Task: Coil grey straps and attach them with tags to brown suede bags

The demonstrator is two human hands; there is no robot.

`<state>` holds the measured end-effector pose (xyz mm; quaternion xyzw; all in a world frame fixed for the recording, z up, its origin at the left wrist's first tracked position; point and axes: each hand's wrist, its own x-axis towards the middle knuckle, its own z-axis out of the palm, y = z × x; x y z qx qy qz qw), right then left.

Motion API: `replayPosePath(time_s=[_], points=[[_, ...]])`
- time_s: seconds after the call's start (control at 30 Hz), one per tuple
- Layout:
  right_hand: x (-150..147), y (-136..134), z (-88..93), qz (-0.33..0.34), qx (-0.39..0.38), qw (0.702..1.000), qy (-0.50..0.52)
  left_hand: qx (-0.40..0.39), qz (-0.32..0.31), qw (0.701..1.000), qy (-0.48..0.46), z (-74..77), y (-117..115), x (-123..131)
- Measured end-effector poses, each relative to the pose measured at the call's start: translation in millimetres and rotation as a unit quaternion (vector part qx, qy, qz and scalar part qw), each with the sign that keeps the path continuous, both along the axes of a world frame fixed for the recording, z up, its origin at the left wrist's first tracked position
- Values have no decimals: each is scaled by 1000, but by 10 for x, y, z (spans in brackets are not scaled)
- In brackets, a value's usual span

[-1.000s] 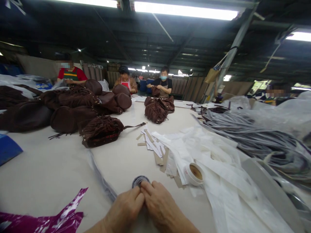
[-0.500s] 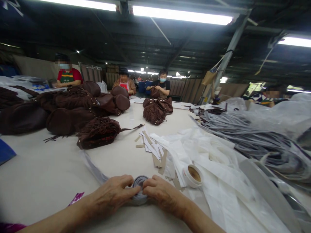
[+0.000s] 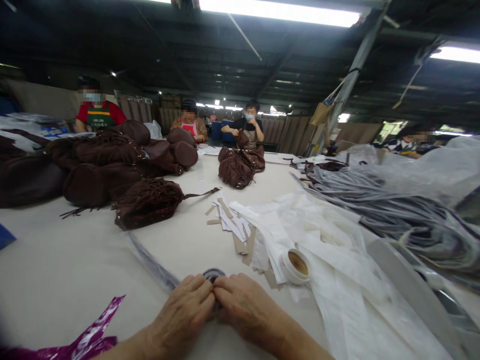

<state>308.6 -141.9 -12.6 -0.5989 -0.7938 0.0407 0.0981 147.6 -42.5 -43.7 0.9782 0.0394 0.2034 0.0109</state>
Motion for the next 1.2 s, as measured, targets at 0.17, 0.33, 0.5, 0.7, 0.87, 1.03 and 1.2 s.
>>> replayPosePath(time_s=[0.17, 0.33, 0.5, 0.7, 0.87, 1.03, 1.2], points=[[-14, -63, -99, 0, -2, 998, 58, -38, 26, 999, 11, 77, -23, -21], [139, 16, 42, 48, -12, 998, 47, -19, -192, 977, 86, 408, 441, -63], [63, 146, 111, 53, -2, 999, 1, -4, -74, 997, 17, 145, 258, -7], [-123, 97, 35, 17, -23, 991, 130, -38, 80, 995, -38, -117, -134, -25], [-14, 164, -9, 37, -40, 987, 149, -64, -31, 997, 34, 194, 292, -136], [40, 205, 140, 70, -45, 985, 150, -20, -172, 981, 92, 430, 708, -195], [-44, 219, -27, 8, -37, 997, 65, 1, -84, 995, 58, 177, 483, -130]])
